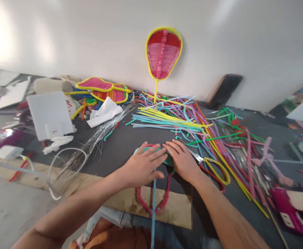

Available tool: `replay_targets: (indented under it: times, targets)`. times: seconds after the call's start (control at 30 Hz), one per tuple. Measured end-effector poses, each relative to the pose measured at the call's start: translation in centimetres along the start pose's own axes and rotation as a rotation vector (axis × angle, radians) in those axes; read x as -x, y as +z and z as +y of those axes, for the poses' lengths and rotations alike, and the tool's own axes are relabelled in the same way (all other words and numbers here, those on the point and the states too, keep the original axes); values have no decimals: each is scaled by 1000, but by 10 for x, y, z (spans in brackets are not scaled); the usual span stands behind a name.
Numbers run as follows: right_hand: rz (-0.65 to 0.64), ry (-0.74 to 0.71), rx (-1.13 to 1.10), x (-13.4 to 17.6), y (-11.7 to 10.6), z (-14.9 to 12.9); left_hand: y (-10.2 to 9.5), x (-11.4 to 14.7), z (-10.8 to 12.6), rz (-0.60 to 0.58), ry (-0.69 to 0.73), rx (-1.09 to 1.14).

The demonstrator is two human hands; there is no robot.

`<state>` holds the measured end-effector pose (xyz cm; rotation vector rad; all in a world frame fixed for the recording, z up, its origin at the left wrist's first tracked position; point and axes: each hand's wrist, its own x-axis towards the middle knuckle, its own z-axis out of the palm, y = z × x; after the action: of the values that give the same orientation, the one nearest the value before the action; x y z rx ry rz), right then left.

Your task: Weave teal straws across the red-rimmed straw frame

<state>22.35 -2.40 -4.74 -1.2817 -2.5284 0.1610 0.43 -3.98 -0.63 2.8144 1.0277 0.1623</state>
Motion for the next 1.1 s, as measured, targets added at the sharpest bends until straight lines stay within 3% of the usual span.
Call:
replay_targets:
  times: [0.13, 0.23, 0.3, 0.47, 0.57, 0.67, 0.77, 0.9, 0.97, 1.1]
  targets:
    - [132, -38, -101, 0, -6, 5, -31, 21, -25, 192, -400, -104]
    - [255, -53, -185, 0, -13, -8, -36, 46, -34, 200, -533, -53]
    - [226, -92, -177, 0, -14, -22, -30, 61, -33, 152, -524, 9]
    - [-6, -186, -4, 0, -7, -43, -13, 74, -18, 112, -522, 79]
    - [79, -156, 0, -1, -13, -40, -12, 72, -14, 108, -541, 80]
    - [140, 39, 49, 0, -30, -47, -14, 70, -13, 104, -536, 99]
    - [-105, 221, 177, 0, -42, -71, -15, 69, -12, 105, -521, 98]
    - [-386, 301, 267, -7, -37, -101, -13, 68, -12, 96, -514, 92]
    - [-429, 339, 277, -12, -35, -106, -13, 68, -14, 144, -531, 121]
    - [-370, 425, 293, -15, -44, -100, -19, 67, -23, 392, -524, 218]
